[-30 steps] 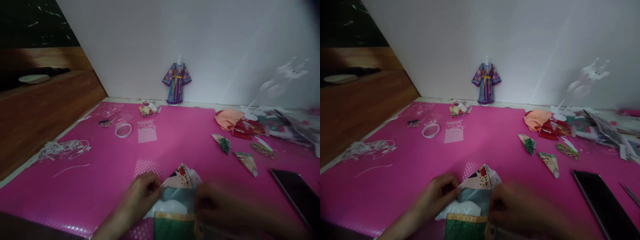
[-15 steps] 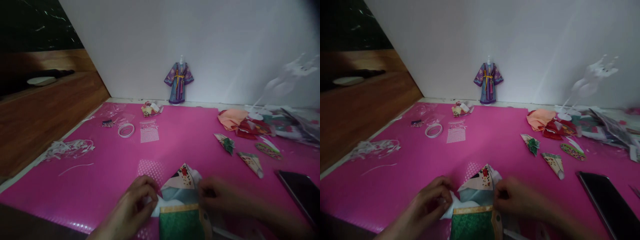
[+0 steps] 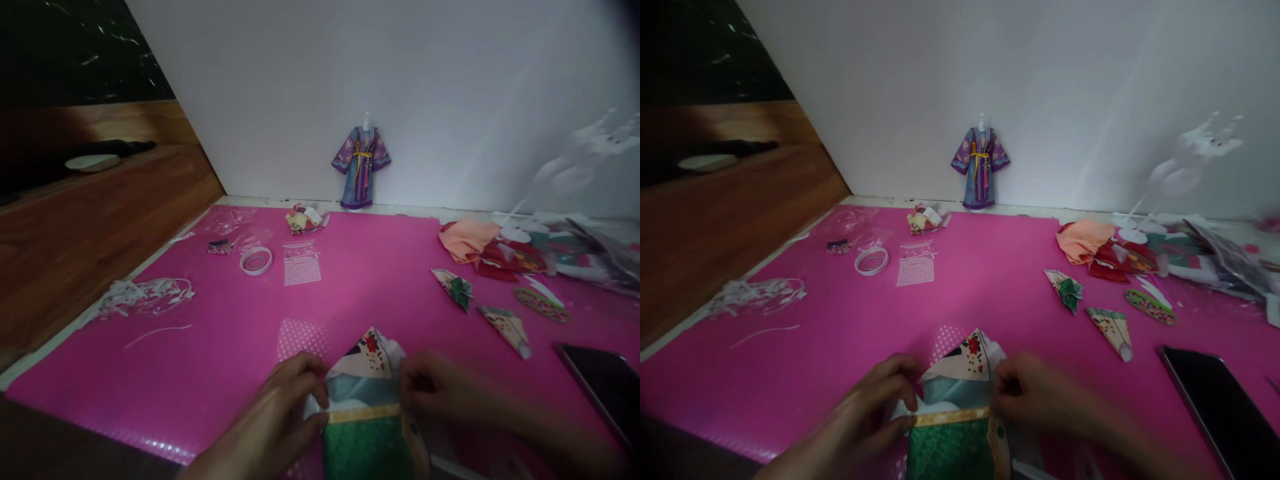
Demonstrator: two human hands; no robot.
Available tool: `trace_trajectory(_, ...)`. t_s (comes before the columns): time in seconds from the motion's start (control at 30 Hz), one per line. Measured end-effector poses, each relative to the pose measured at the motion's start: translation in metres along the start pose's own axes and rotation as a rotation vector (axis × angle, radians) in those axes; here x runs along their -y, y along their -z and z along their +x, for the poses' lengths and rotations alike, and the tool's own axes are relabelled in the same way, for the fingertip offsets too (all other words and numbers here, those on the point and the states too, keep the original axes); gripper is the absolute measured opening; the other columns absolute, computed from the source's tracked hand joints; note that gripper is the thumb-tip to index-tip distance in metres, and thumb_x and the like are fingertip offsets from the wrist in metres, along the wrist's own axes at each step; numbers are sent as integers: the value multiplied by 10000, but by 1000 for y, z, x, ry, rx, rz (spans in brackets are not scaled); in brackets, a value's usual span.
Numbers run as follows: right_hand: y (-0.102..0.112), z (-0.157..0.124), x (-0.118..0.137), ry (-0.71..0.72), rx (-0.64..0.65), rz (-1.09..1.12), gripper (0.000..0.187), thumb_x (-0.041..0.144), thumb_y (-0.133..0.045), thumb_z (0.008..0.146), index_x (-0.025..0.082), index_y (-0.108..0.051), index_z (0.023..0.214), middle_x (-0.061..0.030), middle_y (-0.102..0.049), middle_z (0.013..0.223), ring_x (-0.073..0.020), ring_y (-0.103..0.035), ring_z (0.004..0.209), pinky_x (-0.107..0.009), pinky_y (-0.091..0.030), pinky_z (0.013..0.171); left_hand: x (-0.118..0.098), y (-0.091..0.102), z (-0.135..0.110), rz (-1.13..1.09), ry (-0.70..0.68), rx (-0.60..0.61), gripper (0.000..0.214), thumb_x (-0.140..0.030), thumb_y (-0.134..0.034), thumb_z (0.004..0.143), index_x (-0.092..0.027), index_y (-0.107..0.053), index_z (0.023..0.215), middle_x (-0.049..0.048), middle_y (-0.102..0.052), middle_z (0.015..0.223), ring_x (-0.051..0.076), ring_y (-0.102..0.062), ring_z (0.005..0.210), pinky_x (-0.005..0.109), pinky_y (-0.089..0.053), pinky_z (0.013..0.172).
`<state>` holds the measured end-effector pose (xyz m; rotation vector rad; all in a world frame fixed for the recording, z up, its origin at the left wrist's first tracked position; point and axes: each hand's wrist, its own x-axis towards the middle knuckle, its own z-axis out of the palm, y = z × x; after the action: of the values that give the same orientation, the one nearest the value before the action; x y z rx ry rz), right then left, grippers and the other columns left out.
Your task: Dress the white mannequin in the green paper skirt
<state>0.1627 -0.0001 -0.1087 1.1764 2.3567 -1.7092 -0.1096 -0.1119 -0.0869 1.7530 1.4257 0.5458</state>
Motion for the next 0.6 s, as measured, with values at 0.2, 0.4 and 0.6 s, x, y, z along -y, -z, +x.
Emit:
trace_trajectory(0.2,-1,2,-4,7,-3,-6,103,130,-545,744,174,-573,655,46,-463,584,-95,-393,531,-244,-261,480,-1,-2,1,49,16,13,96,-184,-564,895,-263,-613,922,-3,-498,1313,184,-492,1189,311,-434,973)
trace_trajectory(0.4,2,3,-2,-14,3,-9,107,129,-549,738,177,-610,664,40,-498,581,-97,-418,530,-234,-275,476,-2,-4,5,-12,-2,-18,102,-132,-563,863,-227,-596,849,15,-561,1202,172,-552,1035,288,-464,881)
trace_trajectory(0.6,2,3,-5,-8,-1,7,95,152,-564,752,169,-618,676,43,-503,585,-97,-417,529,-233,-281,479,-6,-2,12,-72,18,-12,117,-113,-547,861,-221,-571,825,-24,-625,912,131,-573,835,243,-455,771)
